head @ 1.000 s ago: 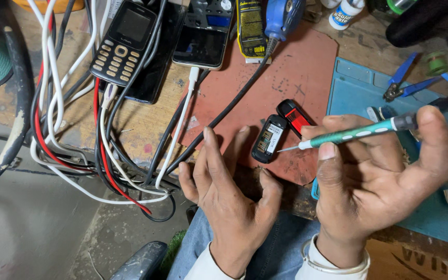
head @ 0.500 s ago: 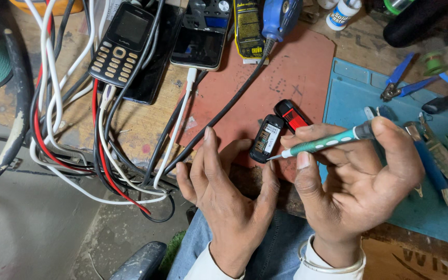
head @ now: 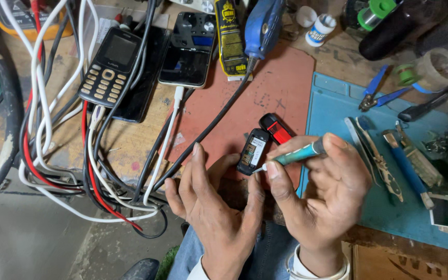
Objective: The person removes the back cover of a small black electronic device, then uses a screwdriver to loosen screws and tweezers to remove internal components. The device is held and manipulated throughout the process.
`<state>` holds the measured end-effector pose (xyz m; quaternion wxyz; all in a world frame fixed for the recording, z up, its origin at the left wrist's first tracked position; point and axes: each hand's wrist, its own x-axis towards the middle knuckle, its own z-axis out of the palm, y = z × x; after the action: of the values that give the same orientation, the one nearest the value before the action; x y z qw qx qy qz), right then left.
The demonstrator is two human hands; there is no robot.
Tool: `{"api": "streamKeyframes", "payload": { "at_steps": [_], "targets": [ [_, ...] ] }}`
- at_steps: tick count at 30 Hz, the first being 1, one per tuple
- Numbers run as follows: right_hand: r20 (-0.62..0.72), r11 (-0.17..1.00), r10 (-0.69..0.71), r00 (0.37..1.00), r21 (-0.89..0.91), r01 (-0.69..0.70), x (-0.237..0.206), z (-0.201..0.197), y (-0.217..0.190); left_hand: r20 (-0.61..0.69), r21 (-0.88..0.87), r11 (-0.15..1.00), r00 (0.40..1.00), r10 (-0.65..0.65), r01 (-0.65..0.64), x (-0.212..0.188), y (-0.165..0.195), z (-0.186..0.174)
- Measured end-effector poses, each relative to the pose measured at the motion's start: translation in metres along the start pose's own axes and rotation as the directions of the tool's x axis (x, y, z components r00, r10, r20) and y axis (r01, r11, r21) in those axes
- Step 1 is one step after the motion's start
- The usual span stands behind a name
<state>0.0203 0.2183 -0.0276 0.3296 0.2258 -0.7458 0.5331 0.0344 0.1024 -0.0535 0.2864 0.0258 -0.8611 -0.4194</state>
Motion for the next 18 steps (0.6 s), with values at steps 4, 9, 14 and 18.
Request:
{"api": "streamKeyframes", "payload": {
  "at_steps": [4,9,14,18],
  "targets": [
    [-0.024,1.0,0.012,1.0,0.017,-0.012,0.0032,0.0003,0.0,-0.02,0.017,0.999,0.999,0.035,-0.035,-0.0022,0.0006,0.0022],
    [-0.013,0.998,-0.065,0.998,-0.004,0.065,0.0065,0.0005,-0.0001,-0.042,0.044,0.998,0.998,0.04,-0.039,-0.003,-0.0011,0.0067],
    [0.0,0.982,-0.132,0.991,-0.135,0.131,0.0075,-0.0036,-0.0017,-0.036,0.026,0.998,0.998,0.056,-0.055,-0.0052,-0.0025,0.006],
    [0.015,0.998,-0.046,0.999,0.032,0.045,0.0061,-0.0032,-0.0036,-0.046,0.051,0.998,0.998,0.033,-0.031,-0.0058,-0.0021,0.0101]
  ]
}}
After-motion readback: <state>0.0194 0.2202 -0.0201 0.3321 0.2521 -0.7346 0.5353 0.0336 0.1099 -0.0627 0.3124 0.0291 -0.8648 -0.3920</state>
